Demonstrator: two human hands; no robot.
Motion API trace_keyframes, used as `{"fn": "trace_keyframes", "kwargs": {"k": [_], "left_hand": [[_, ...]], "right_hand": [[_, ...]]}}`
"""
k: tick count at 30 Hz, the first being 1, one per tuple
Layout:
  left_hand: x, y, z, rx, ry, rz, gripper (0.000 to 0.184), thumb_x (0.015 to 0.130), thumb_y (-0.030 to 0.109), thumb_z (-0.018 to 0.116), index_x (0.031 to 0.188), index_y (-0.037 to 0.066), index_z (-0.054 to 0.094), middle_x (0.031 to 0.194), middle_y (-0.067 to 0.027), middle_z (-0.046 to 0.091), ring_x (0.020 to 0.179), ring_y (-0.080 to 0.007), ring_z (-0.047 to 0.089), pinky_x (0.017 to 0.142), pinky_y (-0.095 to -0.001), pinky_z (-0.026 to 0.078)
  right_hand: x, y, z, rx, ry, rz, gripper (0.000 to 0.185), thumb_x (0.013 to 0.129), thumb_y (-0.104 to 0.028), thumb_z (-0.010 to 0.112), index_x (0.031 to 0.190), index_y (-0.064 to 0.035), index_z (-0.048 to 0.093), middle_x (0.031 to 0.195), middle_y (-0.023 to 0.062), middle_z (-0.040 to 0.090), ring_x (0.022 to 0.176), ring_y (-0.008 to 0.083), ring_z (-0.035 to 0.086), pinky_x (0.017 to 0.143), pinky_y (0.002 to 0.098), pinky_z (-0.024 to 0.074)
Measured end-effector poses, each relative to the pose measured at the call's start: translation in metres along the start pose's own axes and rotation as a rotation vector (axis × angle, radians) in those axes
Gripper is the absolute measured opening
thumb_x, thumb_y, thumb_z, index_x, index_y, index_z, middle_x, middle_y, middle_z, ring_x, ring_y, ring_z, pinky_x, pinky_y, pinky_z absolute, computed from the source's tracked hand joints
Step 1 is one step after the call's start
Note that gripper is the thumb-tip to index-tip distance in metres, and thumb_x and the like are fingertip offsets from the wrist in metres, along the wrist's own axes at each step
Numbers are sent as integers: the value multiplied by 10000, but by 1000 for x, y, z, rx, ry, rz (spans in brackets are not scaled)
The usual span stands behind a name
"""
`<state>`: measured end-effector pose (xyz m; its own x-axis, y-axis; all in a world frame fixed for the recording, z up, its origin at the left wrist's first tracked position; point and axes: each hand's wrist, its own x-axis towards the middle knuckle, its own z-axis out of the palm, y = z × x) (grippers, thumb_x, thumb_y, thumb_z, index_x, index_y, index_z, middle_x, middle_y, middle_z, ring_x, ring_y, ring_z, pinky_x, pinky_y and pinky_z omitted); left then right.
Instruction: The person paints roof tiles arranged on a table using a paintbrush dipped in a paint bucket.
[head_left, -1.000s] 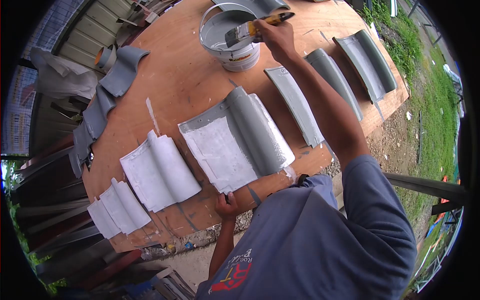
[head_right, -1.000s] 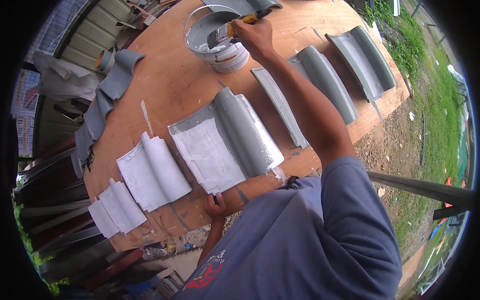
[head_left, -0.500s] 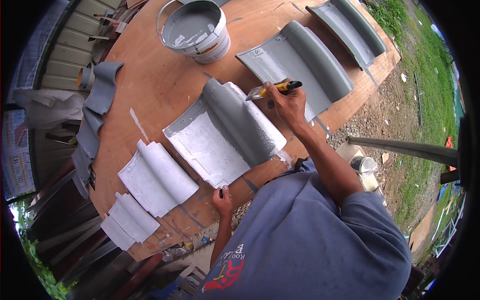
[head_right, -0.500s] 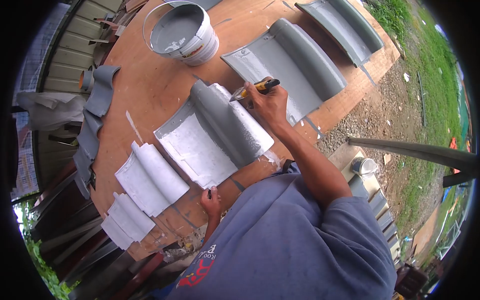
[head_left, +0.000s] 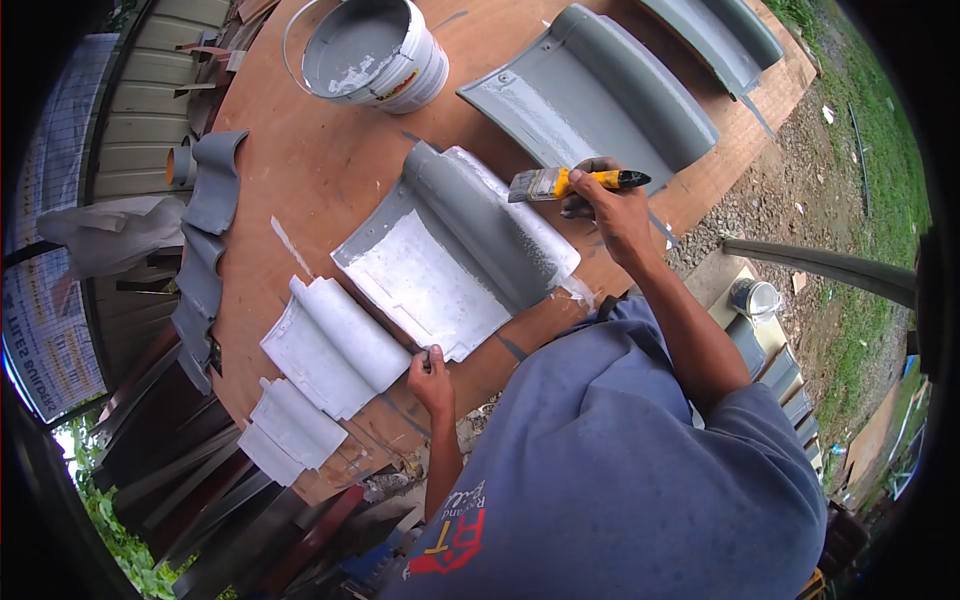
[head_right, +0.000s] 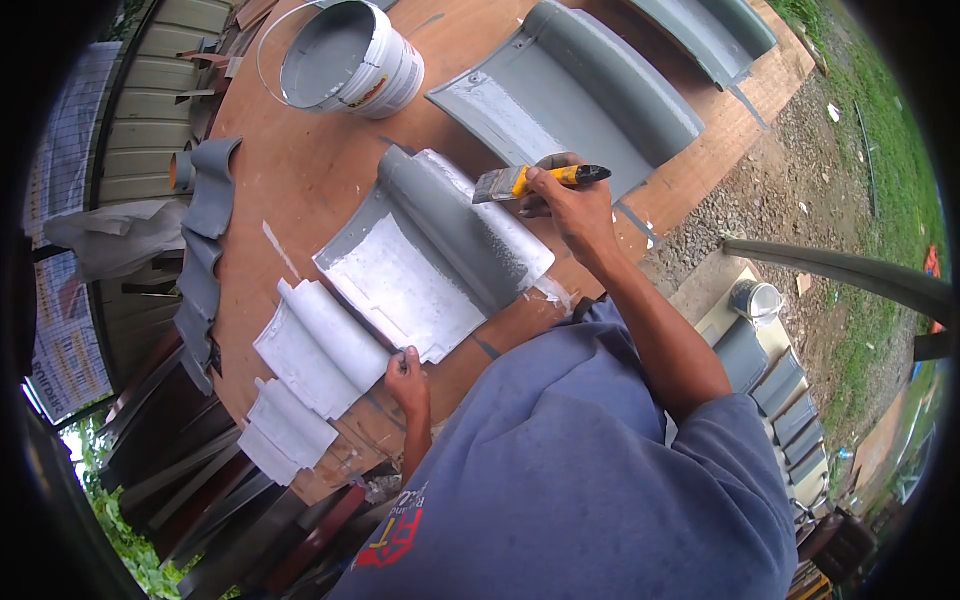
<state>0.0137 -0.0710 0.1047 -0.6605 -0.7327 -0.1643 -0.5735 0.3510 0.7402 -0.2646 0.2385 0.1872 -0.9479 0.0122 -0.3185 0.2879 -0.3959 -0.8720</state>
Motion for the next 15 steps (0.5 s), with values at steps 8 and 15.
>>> {"fn": "trace_keyframes", "kwargs": {"k": [8, 15], "left_hand": [[22, 14, -8, 405, -58, 21, 296, 934, 223, 818, 844, -36, 705, 742, -154, 708, 680, -275, 661, 684, -429, 530], [30, 38, -7, 636, -134, -31, 341, 948, 297, 797, 871, -29, 736, 795, -212, 736, 719, -349, 706, 728, -463, 542]], "right_hand": [[13, -23, -6, -248, -9, 26, 353, 970, -280, 815, 957, 56, 705, 781, 130, 728, 608, 165, 695, 534, 307, 587], [33, 7, 15, -310, -47, -197, 387, 957, -317, 834, 823, 23, 705, 682, 66, 698, 591, 97, 629, 498, 305, 494]]}}
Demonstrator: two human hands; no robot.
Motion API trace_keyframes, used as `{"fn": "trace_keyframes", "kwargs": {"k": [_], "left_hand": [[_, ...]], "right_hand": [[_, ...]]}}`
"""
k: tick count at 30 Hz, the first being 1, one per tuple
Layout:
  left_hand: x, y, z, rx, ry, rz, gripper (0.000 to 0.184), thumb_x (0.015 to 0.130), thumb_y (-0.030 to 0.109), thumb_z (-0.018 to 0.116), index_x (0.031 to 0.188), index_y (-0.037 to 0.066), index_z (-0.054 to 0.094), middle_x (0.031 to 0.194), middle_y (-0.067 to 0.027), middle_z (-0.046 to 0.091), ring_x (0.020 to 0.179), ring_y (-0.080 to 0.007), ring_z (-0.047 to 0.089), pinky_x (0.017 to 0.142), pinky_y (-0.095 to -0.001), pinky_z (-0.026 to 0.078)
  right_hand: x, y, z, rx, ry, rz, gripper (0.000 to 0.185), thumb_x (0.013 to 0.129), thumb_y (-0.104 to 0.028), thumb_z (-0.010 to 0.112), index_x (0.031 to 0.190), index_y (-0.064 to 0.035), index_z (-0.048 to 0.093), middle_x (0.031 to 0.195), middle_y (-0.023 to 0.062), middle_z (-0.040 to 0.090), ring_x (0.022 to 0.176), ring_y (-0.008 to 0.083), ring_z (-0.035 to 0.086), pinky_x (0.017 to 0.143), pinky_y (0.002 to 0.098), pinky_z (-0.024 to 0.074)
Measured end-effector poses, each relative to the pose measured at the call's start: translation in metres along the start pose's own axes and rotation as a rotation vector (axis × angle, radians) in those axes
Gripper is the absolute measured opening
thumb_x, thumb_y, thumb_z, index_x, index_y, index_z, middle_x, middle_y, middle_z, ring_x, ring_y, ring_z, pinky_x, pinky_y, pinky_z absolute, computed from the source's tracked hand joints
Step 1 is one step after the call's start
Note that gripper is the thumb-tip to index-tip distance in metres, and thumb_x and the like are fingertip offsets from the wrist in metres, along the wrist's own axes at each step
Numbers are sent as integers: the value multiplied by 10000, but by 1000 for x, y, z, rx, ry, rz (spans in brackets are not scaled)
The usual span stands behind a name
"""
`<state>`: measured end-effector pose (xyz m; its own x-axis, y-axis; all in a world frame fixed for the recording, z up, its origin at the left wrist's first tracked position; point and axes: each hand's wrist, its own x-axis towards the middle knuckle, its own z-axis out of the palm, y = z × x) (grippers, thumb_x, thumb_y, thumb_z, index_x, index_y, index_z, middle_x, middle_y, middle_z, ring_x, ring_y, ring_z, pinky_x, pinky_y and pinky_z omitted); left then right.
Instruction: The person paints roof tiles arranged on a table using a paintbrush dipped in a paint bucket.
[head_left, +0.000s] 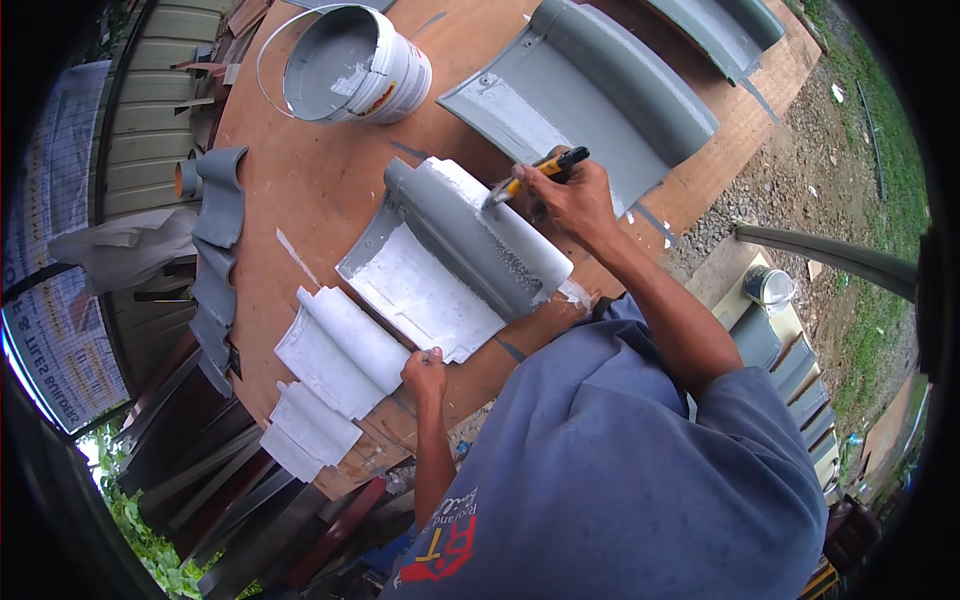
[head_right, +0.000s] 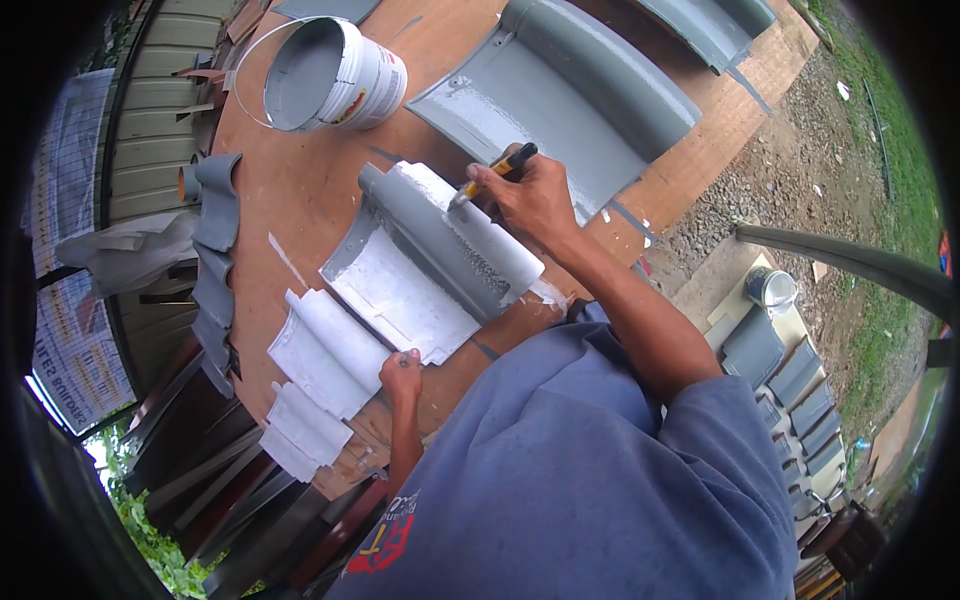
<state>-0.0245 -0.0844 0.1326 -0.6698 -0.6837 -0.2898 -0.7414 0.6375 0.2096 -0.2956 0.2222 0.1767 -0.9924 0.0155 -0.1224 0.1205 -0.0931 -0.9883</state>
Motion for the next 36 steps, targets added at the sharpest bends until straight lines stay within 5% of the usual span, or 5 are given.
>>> {"fn": "trace_keyframes", "kwargs": {"k": [6, 14, 20, 29, 36], "left_hand": [[3, 0, -3, 27, -79, -30, 355, 954, 324, 791, 889, -23, 759, 763, -213, 733, 705, -342, 717, 716, -451, 551], [10, -7, 9, -40, -104, -104, 356, 948, 304, 797, 826, -24, 732, 775, -228, 735, 726, -377, 718, 732, -476, 547], [7, -7, 8, -30, -78, -117, 350, 953, 305, 792, 838, -19, 724, 804, -237, 737, 743, -392, 722, 743, -485, 546], [11, -11, 13, -80, -98, -151, 344, 955, 324, 788, 895, -7, 712, 866, -238, 748, 832, -425, 728, 772, -508, 549], [10, 0, 3, -141, -146, -150, 374, 983, 303, 780, 862, -34, 671, 679, -174, 686, 548, -269, 696, 583, -424, 527]], "right_hand": [[-22, -18, -39, -180, -276, 326, 358, 980, -265, 778, 797, 32, 697, 630, 81, 669, 517, 115, 610, 467, 310, 488], [13, -53, -40, -369, -409, 345, 381, 927, -279, 793, 858, 90, 726, 686, 143, 702, 545, 186, 689, 472, 341, 553], [88, -20, 60, -262, -266, 34, 395, 896, -311, 817, 932, 77, 752, 801, 178, 775, 694, 266, 770, 685, 383, 612], [100, -18, 90, 65, -51, 17, 328, 953, -261, 805, 918, 62, 756, 778, 134, 779, 653, 162, 739, 603, 326, 599], [85, -11, 74, 121, -14, 13, 358, 935, -284, 834, 866, 57, 748, 713, 97, 736, 592, 135, 675, 545, 321, 543]]}}
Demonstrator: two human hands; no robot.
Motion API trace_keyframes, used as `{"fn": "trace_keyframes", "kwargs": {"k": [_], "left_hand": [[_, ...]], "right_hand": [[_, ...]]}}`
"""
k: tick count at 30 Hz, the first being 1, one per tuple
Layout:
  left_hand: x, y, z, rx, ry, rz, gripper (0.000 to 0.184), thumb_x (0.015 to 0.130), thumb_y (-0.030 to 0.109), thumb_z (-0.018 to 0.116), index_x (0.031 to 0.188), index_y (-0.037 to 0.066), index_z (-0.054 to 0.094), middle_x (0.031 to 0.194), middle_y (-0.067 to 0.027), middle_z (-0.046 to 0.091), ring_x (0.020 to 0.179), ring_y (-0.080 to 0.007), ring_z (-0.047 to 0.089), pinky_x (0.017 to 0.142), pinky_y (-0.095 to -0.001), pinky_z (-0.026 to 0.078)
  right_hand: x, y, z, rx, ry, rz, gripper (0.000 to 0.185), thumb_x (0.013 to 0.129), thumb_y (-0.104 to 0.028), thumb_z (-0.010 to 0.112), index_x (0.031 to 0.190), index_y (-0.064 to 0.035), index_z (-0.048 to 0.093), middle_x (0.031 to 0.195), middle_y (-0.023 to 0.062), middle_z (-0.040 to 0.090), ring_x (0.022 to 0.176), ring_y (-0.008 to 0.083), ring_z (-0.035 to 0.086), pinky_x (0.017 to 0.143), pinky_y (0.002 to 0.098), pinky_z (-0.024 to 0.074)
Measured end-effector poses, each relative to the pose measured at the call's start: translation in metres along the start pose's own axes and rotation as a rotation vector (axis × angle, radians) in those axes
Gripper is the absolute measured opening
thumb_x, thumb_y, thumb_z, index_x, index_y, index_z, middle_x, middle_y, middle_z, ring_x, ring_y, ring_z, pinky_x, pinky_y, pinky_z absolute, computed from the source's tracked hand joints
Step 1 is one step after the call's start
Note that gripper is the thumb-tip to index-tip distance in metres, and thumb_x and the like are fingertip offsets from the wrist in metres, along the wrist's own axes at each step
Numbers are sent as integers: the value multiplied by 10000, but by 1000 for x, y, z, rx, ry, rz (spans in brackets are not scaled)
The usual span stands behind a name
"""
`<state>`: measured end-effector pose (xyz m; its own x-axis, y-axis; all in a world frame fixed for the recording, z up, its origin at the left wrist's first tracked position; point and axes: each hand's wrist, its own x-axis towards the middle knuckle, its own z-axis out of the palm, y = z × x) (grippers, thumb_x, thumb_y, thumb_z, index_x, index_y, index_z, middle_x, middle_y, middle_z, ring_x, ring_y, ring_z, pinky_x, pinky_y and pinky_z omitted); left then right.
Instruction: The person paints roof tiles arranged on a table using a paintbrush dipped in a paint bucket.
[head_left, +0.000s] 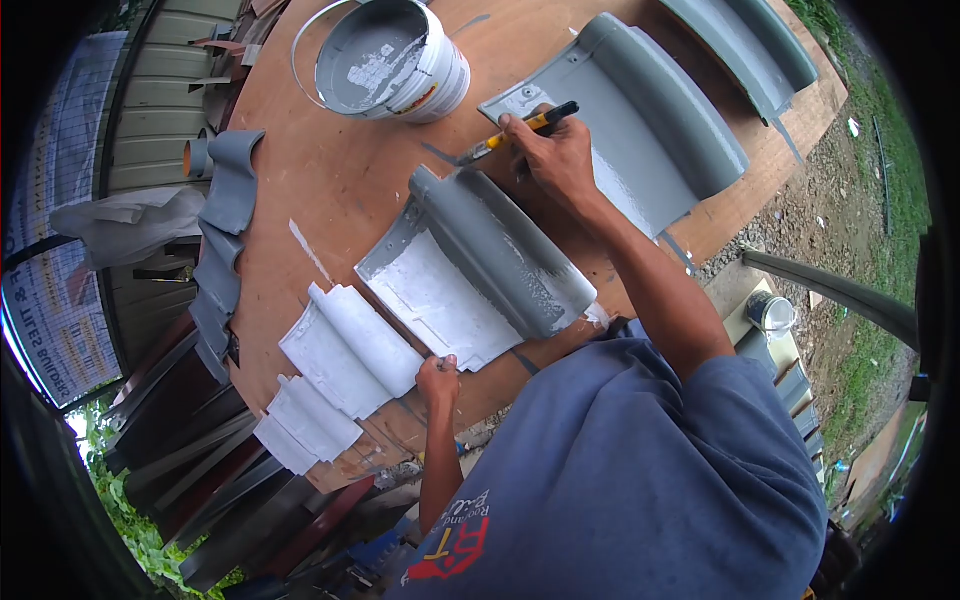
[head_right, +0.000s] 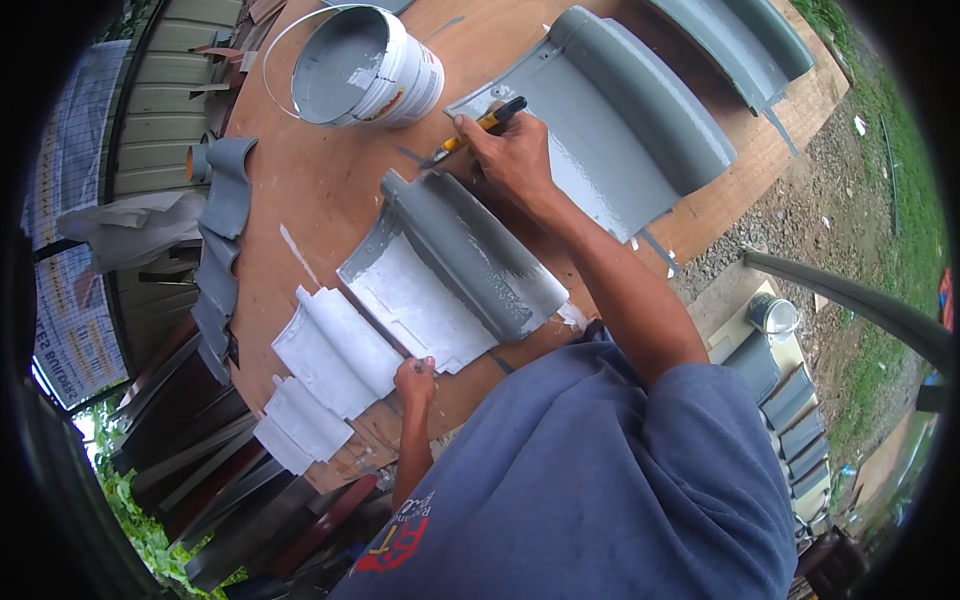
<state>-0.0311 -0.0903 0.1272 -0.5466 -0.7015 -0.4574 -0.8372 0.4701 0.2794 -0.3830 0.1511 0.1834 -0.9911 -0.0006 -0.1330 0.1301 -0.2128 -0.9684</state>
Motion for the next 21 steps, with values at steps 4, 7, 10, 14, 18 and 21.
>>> {"fn": "trace_keyframes", "kwargs": {"k": [4, 7, 10, 14, 18, 21], "left_hand": [[-2, 1, 1, -6, -5, 2, 353, 989, 298, 773, 867, -22, 689, 709, -193, 708, 563, -288, 692, 595, -435, 536], [-2, -2, 3, -29, 9, -12, 350, 985, 287, 778, 856, -23, 679, 711, -197, 707, 561, -290, 685, 604, -443, 534], [10, -29, 15, 53, 86, 122, 346, 981, 270, 783, 844, -27, 668, 707, -198, 701, 559, -287, 683, 604, -447, 531], [8, -28, 16, 56, 101, 143, 356, 977, 269, 787, 830, -29, 658, 687, -194, 683, 572, -291, 684, 606, -451, 526], [0, -4, 5, -4, 25, 23, 377, 977, 283, 784, 815, -29, 649, 680, -197, 677, 597, -311, 687, 621, -459, 523], [1, -7, 6, 19, 29, 18, 372, 976, 280, 785, 817, -29, 651, 690, -199, 684, 613, -321, 689, 631, -465, 524]], "right_hand": [[-3, 14, 9, -53, 5, 3, 353, 936, -274, 834, 852, 53, 729, 704, 95, 725, 582, 128, 665, 527, 317, 533], [-19, 7, -1, -53, -34, 27, 352, 947, -264, 820, 822, 42, 700, 697, 98, 717, 571, 137, 652, 505, 344, 511], [-41, -10, -34, -142, -99, 247, 364, 945, -278, 809, 802, 38, 700, 701, 106, 720, 577, 140, 659, 519, 339, 517], [-70, 2, -94, -367, -212, 287, 348, 918, -271, 786, 812, 54, 723, 696, 109, 711, 546, 149, 660, 499, 324, 528], [-75, -57, -115, -457, -358, 503, 322, 896, -252, 769, 855, 67, 751, 720, 119, 723, 568, 180, 688, 508, 348, 559], [-53, -38, -100, -461, -309, 380, 336, 896, -264, 772, 878, 71, 760, 747, 140, 749, 616, 201, 730, 547, 359, 585]]}}
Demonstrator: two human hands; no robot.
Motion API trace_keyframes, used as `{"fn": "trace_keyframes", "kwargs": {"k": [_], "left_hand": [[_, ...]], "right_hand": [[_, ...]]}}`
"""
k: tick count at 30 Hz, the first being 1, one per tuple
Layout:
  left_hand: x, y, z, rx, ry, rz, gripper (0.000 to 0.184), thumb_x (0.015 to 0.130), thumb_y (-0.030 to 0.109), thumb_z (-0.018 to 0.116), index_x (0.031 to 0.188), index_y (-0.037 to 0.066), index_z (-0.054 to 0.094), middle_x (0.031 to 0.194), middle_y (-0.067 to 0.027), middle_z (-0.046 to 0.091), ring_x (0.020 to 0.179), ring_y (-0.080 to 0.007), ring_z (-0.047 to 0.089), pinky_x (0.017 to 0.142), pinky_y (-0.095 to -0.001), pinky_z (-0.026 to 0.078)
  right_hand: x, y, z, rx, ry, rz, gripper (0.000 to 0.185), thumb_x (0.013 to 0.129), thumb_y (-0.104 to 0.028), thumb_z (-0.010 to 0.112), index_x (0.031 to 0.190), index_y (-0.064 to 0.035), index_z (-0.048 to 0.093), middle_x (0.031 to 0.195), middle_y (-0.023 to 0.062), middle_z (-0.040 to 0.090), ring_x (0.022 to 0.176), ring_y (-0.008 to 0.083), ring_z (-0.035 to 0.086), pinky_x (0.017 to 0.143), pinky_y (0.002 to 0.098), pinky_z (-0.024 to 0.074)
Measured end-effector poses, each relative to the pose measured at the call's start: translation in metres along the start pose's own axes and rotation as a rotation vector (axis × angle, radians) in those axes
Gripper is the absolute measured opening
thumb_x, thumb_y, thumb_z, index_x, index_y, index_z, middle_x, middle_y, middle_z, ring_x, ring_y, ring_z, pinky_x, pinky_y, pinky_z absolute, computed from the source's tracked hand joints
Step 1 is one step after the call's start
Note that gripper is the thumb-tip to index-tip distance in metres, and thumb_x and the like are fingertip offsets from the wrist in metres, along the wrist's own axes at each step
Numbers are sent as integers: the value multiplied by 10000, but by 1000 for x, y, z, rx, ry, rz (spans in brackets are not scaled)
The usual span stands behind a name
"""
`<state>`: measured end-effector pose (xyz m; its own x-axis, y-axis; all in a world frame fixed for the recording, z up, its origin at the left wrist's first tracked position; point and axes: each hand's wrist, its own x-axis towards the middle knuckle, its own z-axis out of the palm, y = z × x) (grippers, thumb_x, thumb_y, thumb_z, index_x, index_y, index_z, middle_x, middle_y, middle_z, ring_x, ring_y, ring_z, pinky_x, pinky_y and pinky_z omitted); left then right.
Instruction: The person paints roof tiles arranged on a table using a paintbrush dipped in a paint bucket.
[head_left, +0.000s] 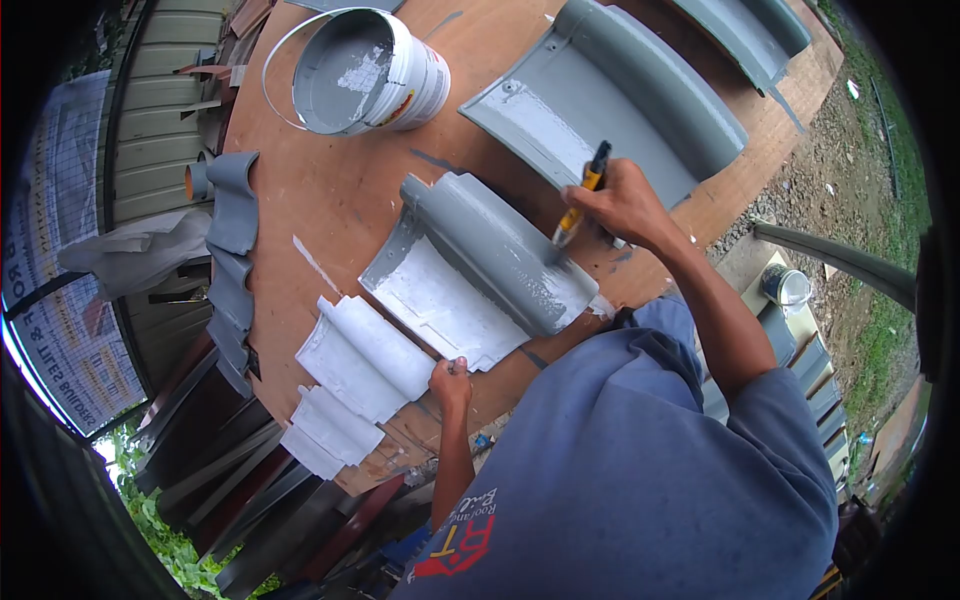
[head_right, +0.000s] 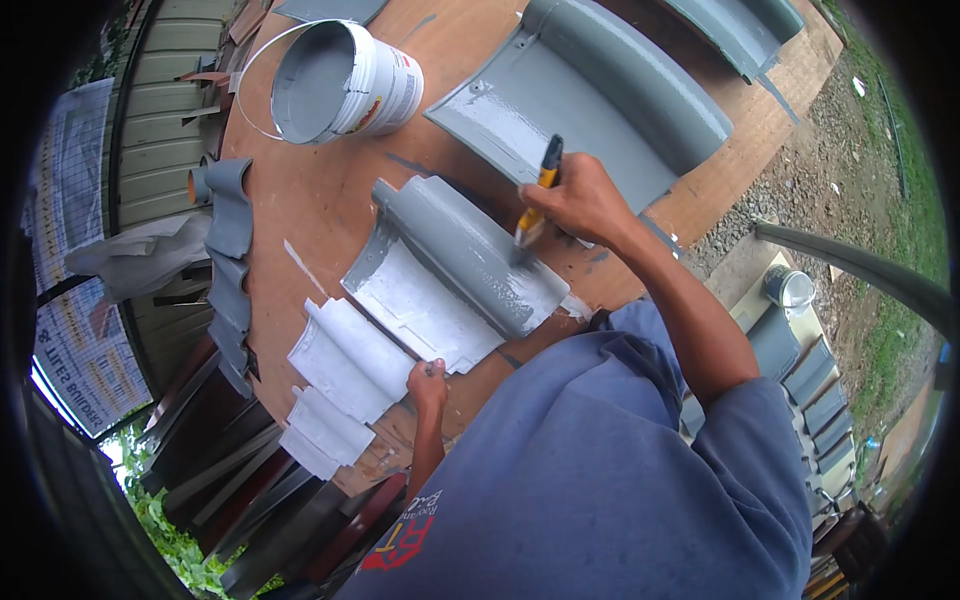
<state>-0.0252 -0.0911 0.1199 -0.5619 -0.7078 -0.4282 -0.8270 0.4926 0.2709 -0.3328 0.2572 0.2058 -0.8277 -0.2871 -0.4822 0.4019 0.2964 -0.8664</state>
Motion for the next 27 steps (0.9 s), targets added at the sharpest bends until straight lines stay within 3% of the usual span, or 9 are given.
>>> {"fn": "trace_keyframes", "kwargs": {"k": [4, 5, 6, 10, 13, 16, 19, 22, 27], "left_hand": [[4, -12, 6, 19, 27, 6, 342, 964, 259, 791, 827, -25, 658, 747, -216, 703, 676, -368, 686, 680, -484, 526], [2, -14, 7, 17, 29, 3, 342, 964, 259, 791, 827, -25, 658, 747, -216, 703, 676, -368, 686, 680, -484, 526], [0, -13, 7, 18, 54, 23, 331, 960, 254, 792, 835, -22, 659, 767, -220, 705, 700, -385, 679, 698, -489, 522], [-15, 5, 4, 52, 156, 96, 305, 956, 242, 790, 861, -19, 663, 789, -220, 702, 721, -401, 661, 716, -496, 509], [-14, 1, 8, 14, 171, 129, 298, 956, 235, 791, 872, -19, 661, 780, -220, 695, 704, -392, 648, 706, -496, 502], [-15, 2, 7, -39, 156, 99, 285, 957, 213, 787, 872, -23, 651, 776, -223, 684, 685, -387, 621, 696, -482, 498], [-15, 0, 8, -56, 159, 86, 279, 956, 204, 787, 877, -25, 650, 785, -229, 681, 685, -388, 609, 701, -474, 499], [-16, 2, 4, -65, 147, 110, 281, 952, 207, 791, 880, -26, 652, 796, -236, 680, 699, -392, 620, 708, -475, 501], [-17, 5, -3, -15, 126, 110, 280, 945, 224, 798, 892, -21, 676, 816, -232, 704, 724, -396, 658, 726, -485, 513]], "right_hand": [[65, -3, 53, 13, 146, -184, 357, 900, -280, 792, 904, 75, 763, 773, 153, 767, 627, 201, 739, 569, 356, 588], [77, -12, 64, 157, 184, -230, 366, 911, -286, 802, 901, 77, 761, 778, 154, 770, 637, 192, 738, 576, 347, 585], [80, -24, 71, 301, 222, -276, 375, 921, -292, 813, 898, 78, 759, 783, 155, 772, 648, 182, 737, 583, 338, 583], [73, -44, 78, 281, 308, -422, 384, 953, -302, 822, 868, 64, 740, 737, 123, 747, 625, 133, 688, 556, 322, 546], [65, -12, 77, 257, 311, -414, 389, 957, -302, 816, 832, 50, 708, 678, 86, 699, 580, 127, 655, 521, 333, 518], [16, 21, 64, 235, 235, -205, 403, 972, -300, 800, 764, 9, 648, 628, 71, 654, 547, 118, 628, 487, 326, 490], [-34, 50, 44, 144, 233, -150, 407, 980, -291, 790, 737, -14, 617, 619, 67, 645, 524, 113, 624, 471, 313, 482], [-72, 51, 20, 101, 146, -80, 421, 981, -334, 793, 750, -29, 615, 616, 34, 620, 476, 111, 601, 432, 288, 475], [-72, 25, 17, -103, 67, -141, 437, 992, -342, 780, 742, -31, 601, 559, 27, 577, 457, 104, 582, 406, 294, 448]]}}
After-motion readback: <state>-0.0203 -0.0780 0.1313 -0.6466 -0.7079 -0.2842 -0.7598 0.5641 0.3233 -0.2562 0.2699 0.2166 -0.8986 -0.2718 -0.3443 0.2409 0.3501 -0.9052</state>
